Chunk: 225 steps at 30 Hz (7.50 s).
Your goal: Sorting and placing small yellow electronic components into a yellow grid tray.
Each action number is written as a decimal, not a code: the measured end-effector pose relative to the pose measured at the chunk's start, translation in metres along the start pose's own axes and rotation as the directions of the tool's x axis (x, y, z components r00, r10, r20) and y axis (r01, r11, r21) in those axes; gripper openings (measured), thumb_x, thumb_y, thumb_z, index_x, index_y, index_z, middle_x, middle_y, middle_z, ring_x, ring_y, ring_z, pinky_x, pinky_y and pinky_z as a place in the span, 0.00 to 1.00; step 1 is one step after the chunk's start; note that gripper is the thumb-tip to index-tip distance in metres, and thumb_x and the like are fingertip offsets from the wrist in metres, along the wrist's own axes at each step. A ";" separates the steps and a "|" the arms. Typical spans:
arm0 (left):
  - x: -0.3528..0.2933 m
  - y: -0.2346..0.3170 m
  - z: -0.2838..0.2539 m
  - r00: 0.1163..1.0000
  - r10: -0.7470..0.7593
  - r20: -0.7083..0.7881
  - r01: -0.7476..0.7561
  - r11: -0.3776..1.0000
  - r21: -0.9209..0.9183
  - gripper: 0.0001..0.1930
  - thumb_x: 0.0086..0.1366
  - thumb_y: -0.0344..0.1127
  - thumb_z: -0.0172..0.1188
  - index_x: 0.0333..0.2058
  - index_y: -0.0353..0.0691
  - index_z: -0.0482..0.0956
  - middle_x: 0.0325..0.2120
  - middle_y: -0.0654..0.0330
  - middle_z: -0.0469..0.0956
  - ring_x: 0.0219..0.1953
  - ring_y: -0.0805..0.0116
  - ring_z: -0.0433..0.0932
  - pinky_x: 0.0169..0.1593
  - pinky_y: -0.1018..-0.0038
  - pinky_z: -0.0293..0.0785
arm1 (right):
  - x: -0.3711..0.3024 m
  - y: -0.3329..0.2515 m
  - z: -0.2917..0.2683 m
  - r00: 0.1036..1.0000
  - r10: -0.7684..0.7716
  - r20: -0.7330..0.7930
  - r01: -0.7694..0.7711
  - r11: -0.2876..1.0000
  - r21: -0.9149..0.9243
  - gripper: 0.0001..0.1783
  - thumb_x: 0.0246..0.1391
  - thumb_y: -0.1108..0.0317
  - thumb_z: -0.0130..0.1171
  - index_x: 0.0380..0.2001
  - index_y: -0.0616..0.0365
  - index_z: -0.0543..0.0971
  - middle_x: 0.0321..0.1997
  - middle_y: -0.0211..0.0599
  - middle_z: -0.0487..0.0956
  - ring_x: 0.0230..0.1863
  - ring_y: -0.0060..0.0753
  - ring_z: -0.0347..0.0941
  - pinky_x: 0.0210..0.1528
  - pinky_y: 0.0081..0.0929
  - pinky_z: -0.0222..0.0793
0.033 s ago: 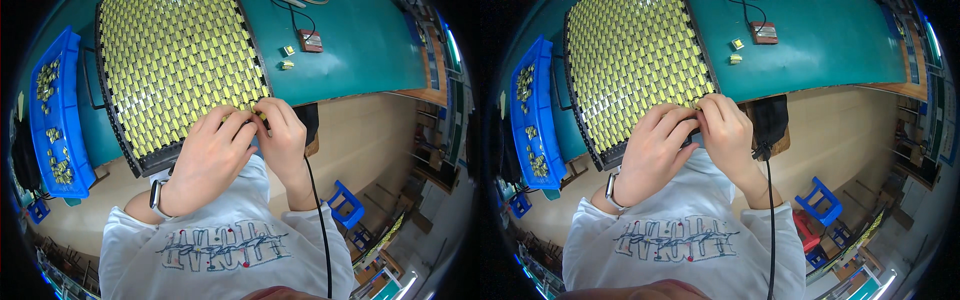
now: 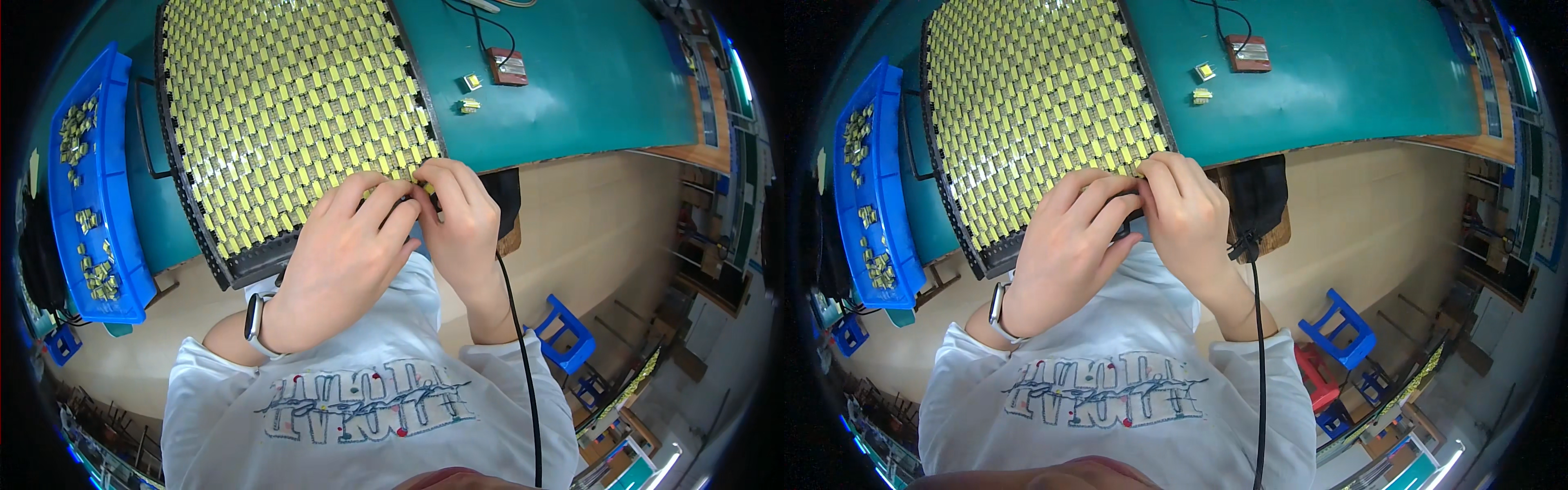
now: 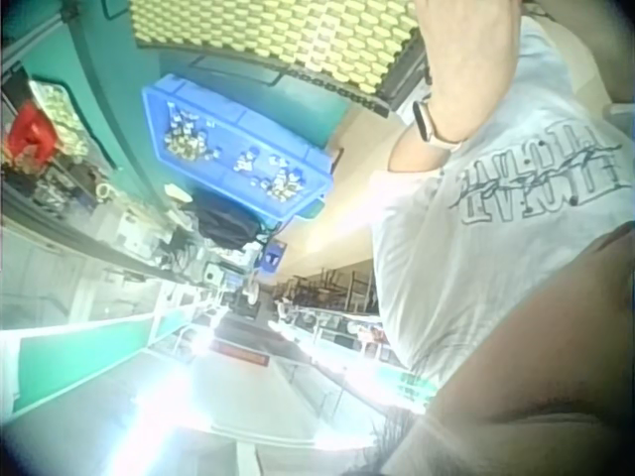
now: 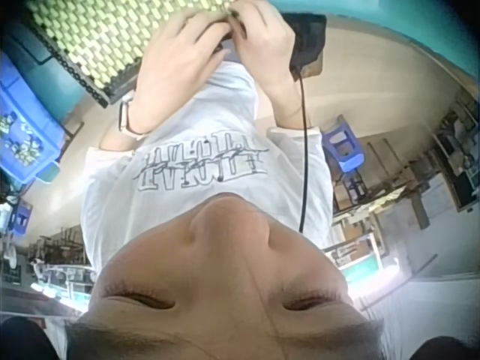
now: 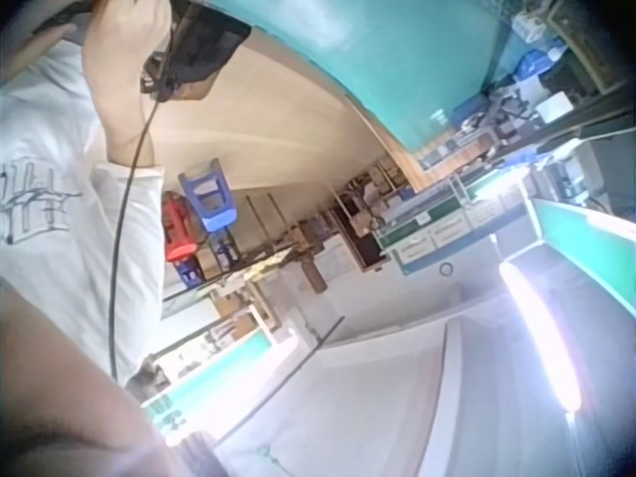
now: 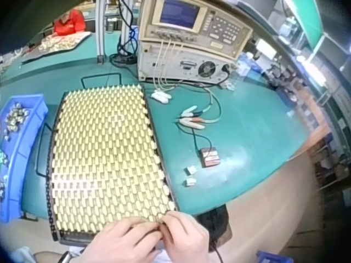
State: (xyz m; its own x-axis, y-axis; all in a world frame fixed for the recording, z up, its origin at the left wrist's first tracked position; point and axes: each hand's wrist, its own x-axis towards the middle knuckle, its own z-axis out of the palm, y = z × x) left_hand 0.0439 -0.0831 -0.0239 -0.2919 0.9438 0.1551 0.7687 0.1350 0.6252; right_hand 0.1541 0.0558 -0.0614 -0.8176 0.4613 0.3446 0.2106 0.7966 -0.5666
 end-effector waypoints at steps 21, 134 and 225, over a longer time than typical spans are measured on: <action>0.001 0.001 -0.005 0.996 -0.045 -0.079 0.032 0.986 -0.164 0.22 0.53 0.31 0.74 0.47 0.38 0.80 0.49 0.54 0.80 0.51 0.50 0.78 0.53 0.60 0.76 | -0.016 -0.009 -0.033 0.979 0.204 -0.005 -0.173 0.840 0.515 0.18 0.50 0.89 0.68 0.46 0.69 0.81 0.50 0.50 0.82 0.44 0.29 0.80 0.40 0.20 0.76; -0.012 -0.003 -0.011 0.942 -0.091 -0.323 -0.078 0.877 -0.474 0.12 0.52 0.18 0.74 0.36 0.35 0.86 0.38 0.55 0.84 0.38 0.64 0.85 0.40 0.73 0.81 | -0.019 -0.040 -0.024 0.981 0.041 -0.188 0.052 0.884 0.464 0.18 0.43 0.87 0.71 0.40 0.65 0.81 0.47 0.51 0.85 0.45 0.42 0.85 0.47 0.30 0.82; 0.006 0.004 0.002 0.983 0.016 0.183 -0.035 0.995 0.097 0.35 0.55 0.48 0.74 0.59 0.40 0.76 0.68 0.59 0.68 0.70 0.53 0.63 0.67 0.56 0.63 | 0.045 0.057 -0.013 0.970 0.194 -0.146 -0.201 0.979 -0.036 0.17 0.57 0.78 0.67 0.50 0.58 0.81 0.49 0.37 0.81 0.42 0.32 0.79 0.39 0.31 0.74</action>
State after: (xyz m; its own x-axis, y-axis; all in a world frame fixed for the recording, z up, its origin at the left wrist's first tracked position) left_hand 0.0468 -0.0764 -0.0220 -0.1701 0.9852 0.0226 0.8299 0.1309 0.5424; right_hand 0.1362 0.1268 -0.0681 -0.6740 0.6592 0.3334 0.3900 0.7008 -0.5973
